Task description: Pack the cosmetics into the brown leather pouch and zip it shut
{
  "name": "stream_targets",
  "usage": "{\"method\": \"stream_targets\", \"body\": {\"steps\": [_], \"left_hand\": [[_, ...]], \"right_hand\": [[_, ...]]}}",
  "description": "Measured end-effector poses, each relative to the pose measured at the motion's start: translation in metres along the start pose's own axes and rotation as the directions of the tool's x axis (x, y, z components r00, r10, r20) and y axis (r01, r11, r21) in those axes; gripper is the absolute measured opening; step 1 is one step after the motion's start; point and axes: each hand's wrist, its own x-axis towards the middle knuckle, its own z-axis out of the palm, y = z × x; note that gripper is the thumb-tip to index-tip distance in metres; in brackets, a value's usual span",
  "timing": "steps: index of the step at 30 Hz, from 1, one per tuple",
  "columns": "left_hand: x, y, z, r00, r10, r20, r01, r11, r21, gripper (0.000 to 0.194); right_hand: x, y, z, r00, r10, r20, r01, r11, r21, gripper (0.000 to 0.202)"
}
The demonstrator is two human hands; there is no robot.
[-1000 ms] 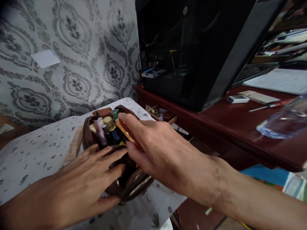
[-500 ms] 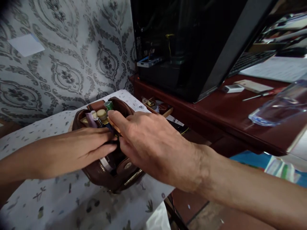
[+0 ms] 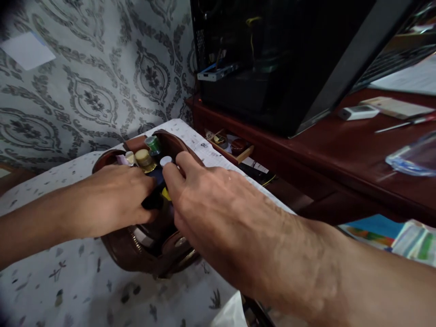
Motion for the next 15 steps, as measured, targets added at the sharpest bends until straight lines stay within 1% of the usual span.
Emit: {"method": "stream_targets", "body": {"steps": [4, 8, 10, 12, 15], "left_hand": [[0.003, -0.002, -0.003, 1.000, -0.004, 0.011, 0.004, 1.000, 0.013, 0.020], [0.009, -0.010, 0.004, 0.991, 0.116, -0.065, -0.117, 0.993, -0.007, 0.022], [0.009, -0.015, 0.009, 0.987, 0.136, -0.084, -0.140, 0.990, -0.036, 0.024], [0.009, -0.018, 0.014, 0.990, 0.118, -0.080, -0.122, 0.991, -0.052, 0.025], [0.007, -0.020, 0.017, 0.988, 0.106, -0.111, -0.115, 0.991, -0.076, 0.027]], "right_hand": [[0.000, 0.000, 0.002, 0.998, -0.011, 0.066, 0.018, 0.993, -0.113, 0.030], [0.003, -0.002, 0.002, 0.991, -0.030, 0.127, 0.056, 0.977, -0.206, 0.016], [0.004, -0.004, 0.001, 0.989, -0.026, 0.147, 0.059, 0.973, -0.225, 0.012], [0.003, -0.006, -0.001, 0.985, -0.020, 0.171, 0.060, 0.971, -0.231, 0.016], [0.003, -0.006, -0.005, 0.985, -0.049, 0.167, 0.089, 0.966, -0.242, 0.031]]}}
